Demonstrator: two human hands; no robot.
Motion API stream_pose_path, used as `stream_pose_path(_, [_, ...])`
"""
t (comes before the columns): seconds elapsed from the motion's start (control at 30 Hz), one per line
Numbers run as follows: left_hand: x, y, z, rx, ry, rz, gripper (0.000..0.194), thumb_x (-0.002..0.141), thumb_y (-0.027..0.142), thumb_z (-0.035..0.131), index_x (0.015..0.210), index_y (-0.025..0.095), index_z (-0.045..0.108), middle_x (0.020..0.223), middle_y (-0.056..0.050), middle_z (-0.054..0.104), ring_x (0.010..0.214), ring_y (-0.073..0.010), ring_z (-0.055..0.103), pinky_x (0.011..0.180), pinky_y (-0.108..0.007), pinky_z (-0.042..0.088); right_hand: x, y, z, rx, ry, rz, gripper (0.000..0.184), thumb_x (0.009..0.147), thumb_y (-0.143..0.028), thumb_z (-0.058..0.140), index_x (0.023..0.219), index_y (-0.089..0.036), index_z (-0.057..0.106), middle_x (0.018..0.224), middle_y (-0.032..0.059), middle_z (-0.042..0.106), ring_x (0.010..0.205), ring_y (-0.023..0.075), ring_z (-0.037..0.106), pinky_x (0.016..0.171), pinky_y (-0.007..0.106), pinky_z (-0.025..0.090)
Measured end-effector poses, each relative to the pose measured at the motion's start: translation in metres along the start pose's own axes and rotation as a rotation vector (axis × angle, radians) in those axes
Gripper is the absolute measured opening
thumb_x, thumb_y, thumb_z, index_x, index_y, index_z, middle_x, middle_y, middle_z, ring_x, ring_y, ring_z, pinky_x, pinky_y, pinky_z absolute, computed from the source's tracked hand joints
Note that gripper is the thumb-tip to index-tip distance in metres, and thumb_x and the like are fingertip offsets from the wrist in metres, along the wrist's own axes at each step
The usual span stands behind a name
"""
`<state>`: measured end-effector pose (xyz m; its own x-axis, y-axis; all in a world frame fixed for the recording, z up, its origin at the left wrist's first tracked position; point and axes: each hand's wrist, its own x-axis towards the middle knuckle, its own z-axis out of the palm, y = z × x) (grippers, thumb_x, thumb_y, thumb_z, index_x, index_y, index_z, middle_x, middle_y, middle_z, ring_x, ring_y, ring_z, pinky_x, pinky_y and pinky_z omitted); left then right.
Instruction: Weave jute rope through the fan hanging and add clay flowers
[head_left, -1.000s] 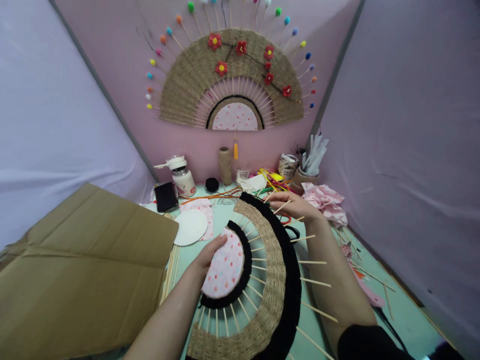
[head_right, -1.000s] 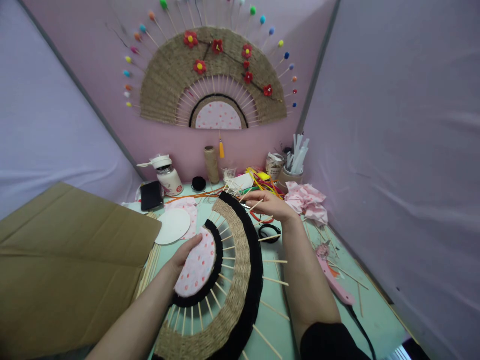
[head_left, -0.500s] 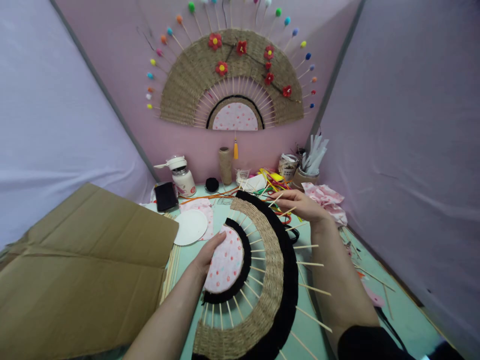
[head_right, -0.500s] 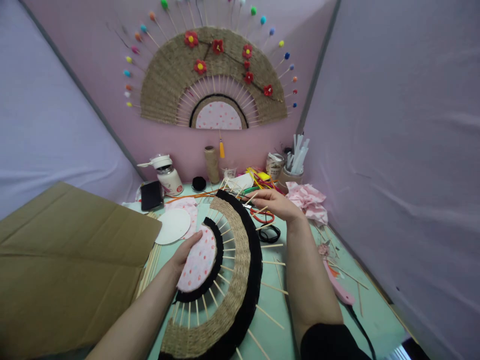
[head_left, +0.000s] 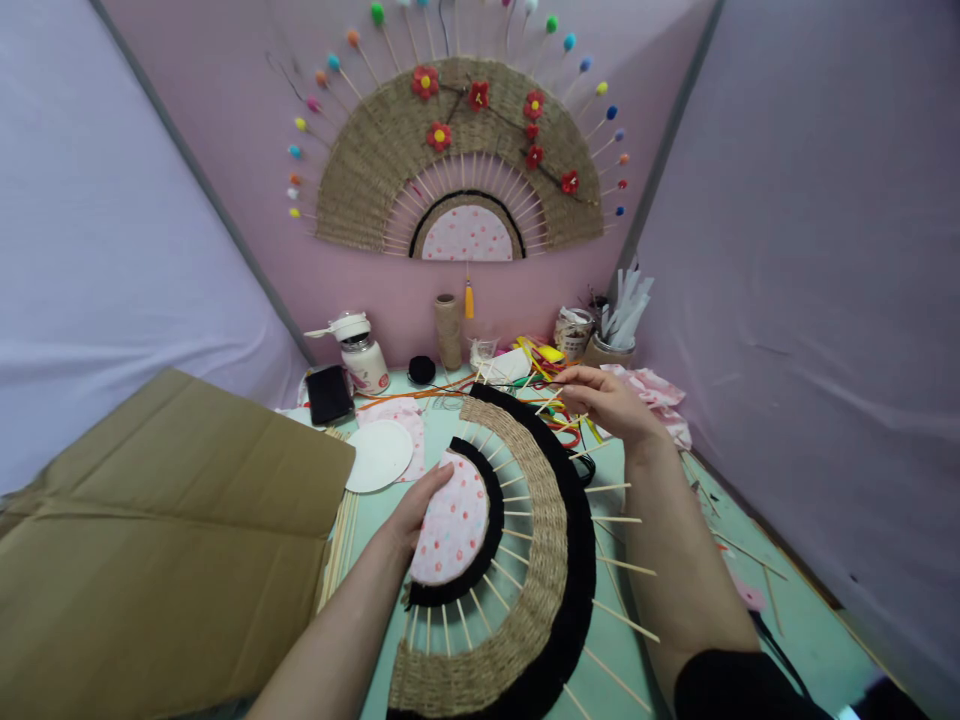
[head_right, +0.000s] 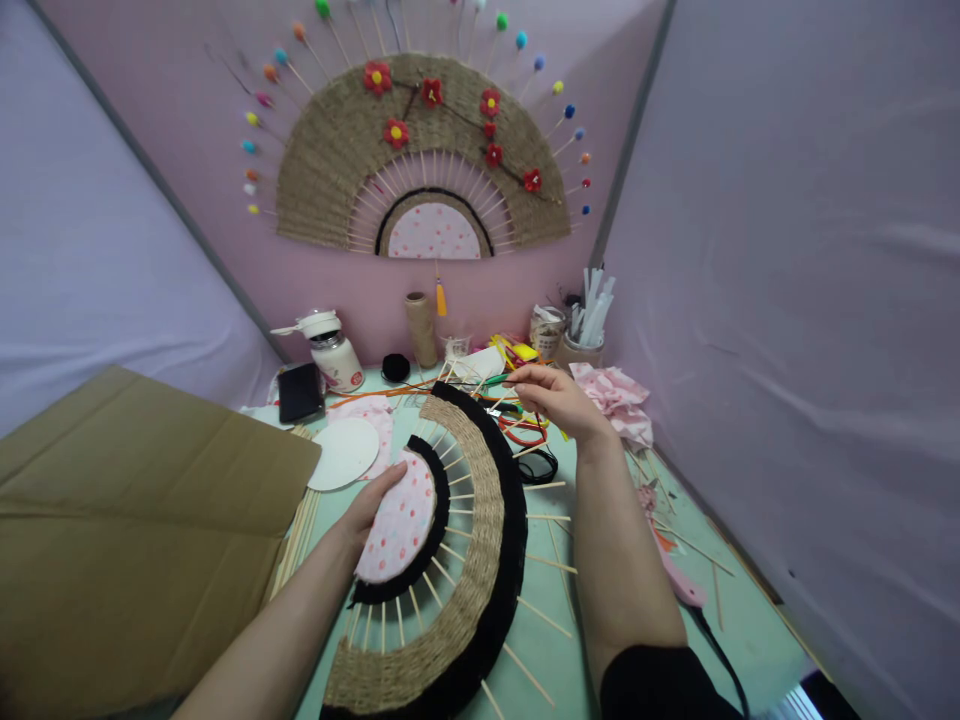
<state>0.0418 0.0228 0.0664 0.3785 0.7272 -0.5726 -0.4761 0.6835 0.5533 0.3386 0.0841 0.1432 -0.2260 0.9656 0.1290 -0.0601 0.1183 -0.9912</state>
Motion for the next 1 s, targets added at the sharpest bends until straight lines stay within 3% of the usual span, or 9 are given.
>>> stream_pose_path(0.17, [-0.001, 0.0, 0.005, 0.022, 0.031, 0.026, 0.013, 0.083, 0.02, 0.059, 0.093, 0.012, 0.061, 0.071, -0.007, 0.072, 0.062, -0.0193, 0.069, 0.064, -0.027, 0.051, -0.001, 0.002, -0.005, -0.001, 0.006, -0.022, 0.018, 0.071, -0.027, 0.066, 0.087, -0.019, 0.063, 0.054, -0.0066, 0.044, 0.05, 0.0067, 0.033, 0.047, 0.022, 0.023])
stream_pose_path(0.37, [0.0, -0.001, 0.004, 0.019, 0.056, 0.041, 0.01, 0.083, 0.019, 0.058, 0.091, 0.012, 0.06, 0.069, -0.007, 0.072, 0.06, -0.0194, 0.069, 0.064, -0.028, 0.052, -0.005, 0.0, -0.011, -0.113, 0.038, -0.001, 0.025, 0.071, -0.034, 0.069, 0.091, -0.019, 0.065, 0.068, -0.0022, 0.053, 0.057, 0.0083, 0.044, 0.051, 0.022, 0.032])
stream_pose_path(0.6, [-0.003, 0.002, 0.007, -0.018, 0.098, 0.013, 0.028, 0.084, 0.025, 0.056, 0.108, 0.009, 0.06, 0.07, -0.009, 0.072, 0.061, -0.0222, 0.069, 0.068, -0.032, 0.053, -0.004, -0.002, -0.007, -0.082, 0.004, -0.008, 0.027, 0.074, -0.041, 0.067, 0.087, -0.017, 0.067, 0.057, -0.0044, 0.045, 0.051, 0.007, 0.038, 0.047, 0.022, 0.026])
stream_pose_path(0.8, [-0.002, 0.002, 0.004, -0.052, 0.111, 0.036, 0.038, 0.087, 0.029, 0.053, 0.115, 0.004, 0.057, 0.072, -0.012, 0.073, 0.062, -0.0239, 0.07, 0.07, -0.035, 0.054, -0.001, 0.0, -0.001, -0.096, -0.002, 0.016, 0.032, 0.075, -0.038, 0.065, 0.099, -0.018, 0.067, 0.058, -0.003, 0.049, 0.051, 0.0084, 0.039, 0.046, 0.023, 0.026])
stream_pose_path(1.0, [0.002, 0.002, 0.0, -0.123, 0.056, 0.039, 0.038, 0.088, 0.03, 0.052, 0.113, 0.003, 0.058, 0.072, -0.013, 0.073, 0.062, -0.0229, 0.07, 0.066, -0.032, 0.055, -0.001, -0.007, 0.007, -0.241, -0.154, 0.079, 0.027, 0.072, -0.036, 0.063, 0.09, -0.017, 0.07, 0.065, 0.0011, 0.056, 0.054, 0.0096, 0.042, 0.048, 0.024, 0.031])
